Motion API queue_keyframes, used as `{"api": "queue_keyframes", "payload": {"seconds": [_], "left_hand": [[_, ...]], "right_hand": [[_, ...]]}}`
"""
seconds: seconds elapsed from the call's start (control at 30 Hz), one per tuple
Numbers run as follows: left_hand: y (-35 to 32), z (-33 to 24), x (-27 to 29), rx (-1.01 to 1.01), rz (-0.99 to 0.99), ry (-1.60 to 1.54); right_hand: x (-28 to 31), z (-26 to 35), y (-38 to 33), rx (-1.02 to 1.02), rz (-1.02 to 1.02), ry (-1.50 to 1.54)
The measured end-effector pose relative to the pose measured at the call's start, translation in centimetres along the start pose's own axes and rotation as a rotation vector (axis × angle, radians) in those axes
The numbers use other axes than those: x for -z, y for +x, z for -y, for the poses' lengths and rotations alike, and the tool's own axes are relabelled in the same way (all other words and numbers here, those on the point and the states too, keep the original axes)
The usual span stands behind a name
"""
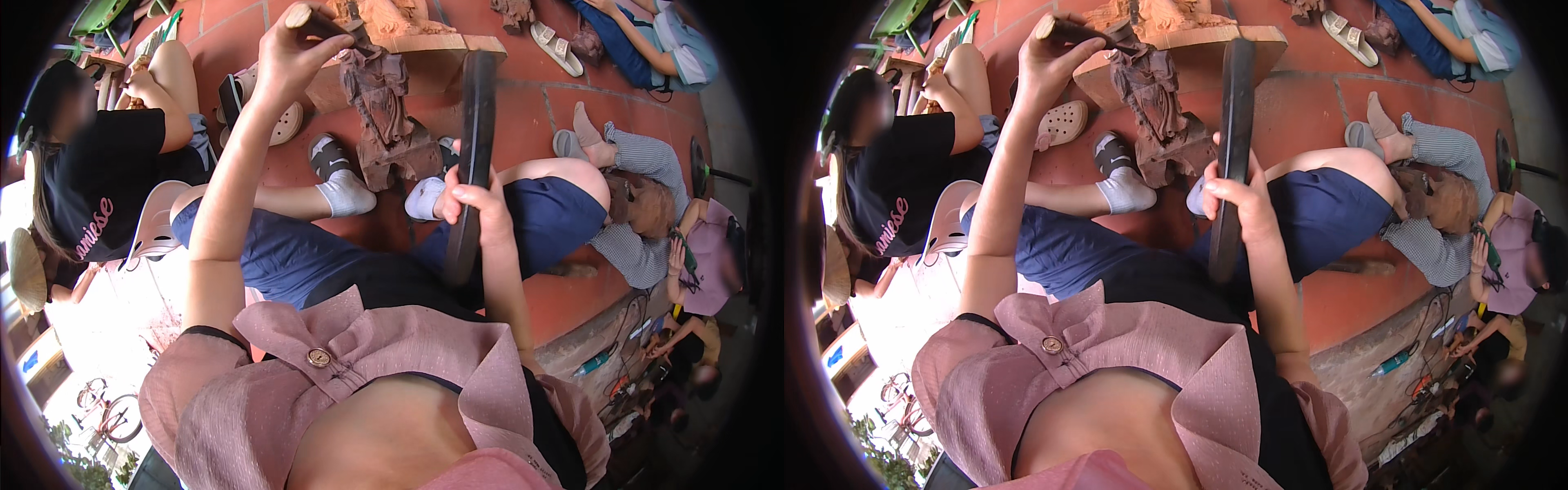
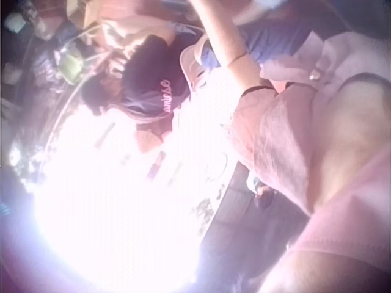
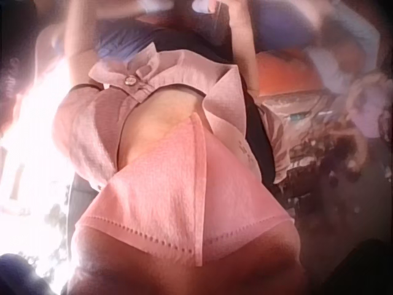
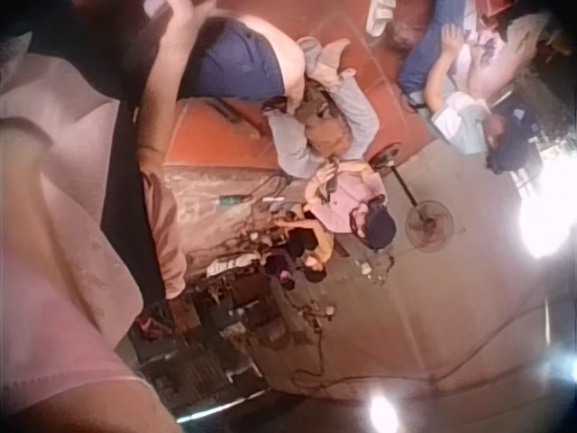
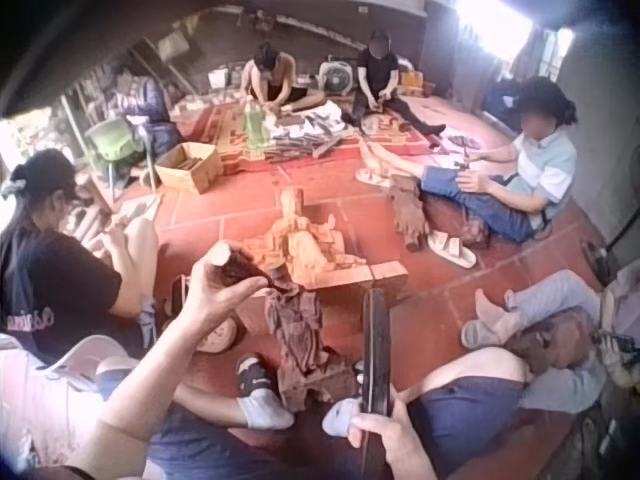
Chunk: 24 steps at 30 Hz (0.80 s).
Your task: The person sits on the floor and uses a chisel and mallet to carve a wooden figurine. They repeatedly strike the chisel to shape the wood, occasionally adjusting the piece and clearing away wood shavings.
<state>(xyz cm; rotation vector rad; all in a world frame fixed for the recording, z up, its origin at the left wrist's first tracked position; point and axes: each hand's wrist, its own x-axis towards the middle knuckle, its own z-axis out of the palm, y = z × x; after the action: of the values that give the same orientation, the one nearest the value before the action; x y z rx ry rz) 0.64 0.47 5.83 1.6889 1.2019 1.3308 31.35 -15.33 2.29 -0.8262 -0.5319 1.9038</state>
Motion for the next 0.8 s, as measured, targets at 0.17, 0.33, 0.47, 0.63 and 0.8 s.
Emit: {"api": "queue_keyframes", "payload": {"seconds": [0.17,0.33,0.47,0.63,0.8], "left_hand": [[1.0,0.5,-0.7,0.002,0.093,-0.085],[1.3,0.5,-0.5,-0.016,0.142,-0.009],[1.9,-0.7,-0.8,0.008,0.245,-0.046],[4.6,-0.7,-1.6,-0.113,0.405,0.155],[8.4,-0.9,-2.5,0.087,0.501,0.385]], "right_hand": [[-2.4,3.9,0.2,0.102,0.089,-0.156],[-3.4,5.8,0.5,0.215,0.104,-0.633],[-5.3,7.4,1.4,0.458,0.009,-0.987],[-6.5,10.0,3.9,0.752,-0.05,-1.313],[-5.9,11.3,6.2,0.769,-0.135,-1.452]]}}
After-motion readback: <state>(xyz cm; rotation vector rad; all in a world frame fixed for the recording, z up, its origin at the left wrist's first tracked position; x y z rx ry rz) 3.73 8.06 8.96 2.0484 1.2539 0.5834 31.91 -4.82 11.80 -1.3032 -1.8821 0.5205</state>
